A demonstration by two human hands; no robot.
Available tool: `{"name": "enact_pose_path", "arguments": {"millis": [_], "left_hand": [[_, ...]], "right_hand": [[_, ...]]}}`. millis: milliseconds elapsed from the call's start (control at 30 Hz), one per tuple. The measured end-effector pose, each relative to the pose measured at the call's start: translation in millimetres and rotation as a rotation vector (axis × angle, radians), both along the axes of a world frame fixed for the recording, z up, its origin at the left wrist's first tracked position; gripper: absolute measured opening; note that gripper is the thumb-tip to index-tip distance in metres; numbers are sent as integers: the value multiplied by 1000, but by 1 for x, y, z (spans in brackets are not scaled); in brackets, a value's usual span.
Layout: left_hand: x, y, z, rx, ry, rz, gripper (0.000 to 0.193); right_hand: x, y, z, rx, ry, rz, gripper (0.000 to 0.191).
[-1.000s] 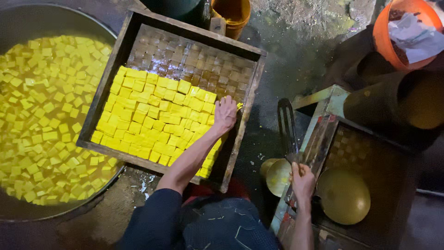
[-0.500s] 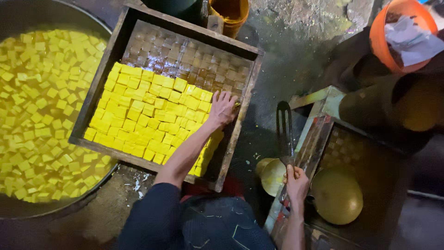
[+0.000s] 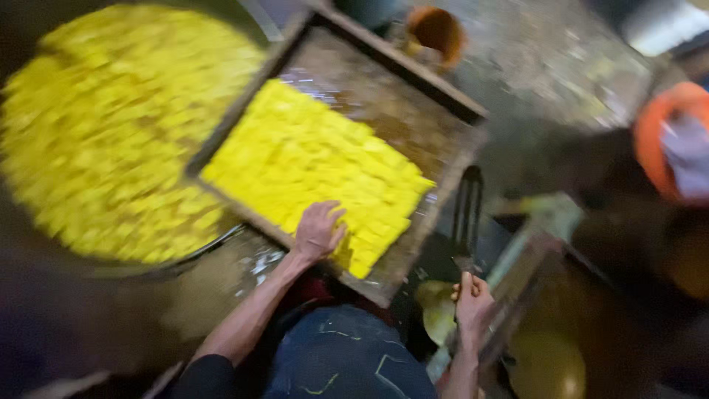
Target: The person uses a slotted spoon to scoop yellow tofu cubes from a large steaming pot and places them into a wooden tray. The person repeatedly scoops and arranges the tofu cubes in the tray.
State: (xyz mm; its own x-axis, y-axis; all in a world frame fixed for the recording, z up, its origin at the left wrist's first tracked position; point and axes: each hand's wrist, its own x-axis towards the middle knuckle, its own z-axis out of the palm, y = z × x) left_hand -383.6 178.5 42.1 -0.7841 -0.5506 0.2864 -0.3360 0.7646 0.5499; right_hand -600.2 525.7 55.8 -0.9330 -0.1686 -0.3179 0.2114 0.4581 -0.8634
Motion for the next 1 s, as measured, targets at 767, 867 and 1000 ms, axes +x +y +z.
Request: {"name": "enact_pose_path", "arguments": {"millis": [767, 867, 1000], "left_hand": [[391, -151, -37, 128, -197, 929, 61], [397, -150, -42, 215, -229, 917, 61], [400, -147, -54, 262, -240, 915, 61]], "right_hand": [[386, -542, -110, 181, -159, 1029, 46], [399, -538, -123, 190, -252, 904, 47], [412, -540, -134, 114, 39, 853, 50]]}}
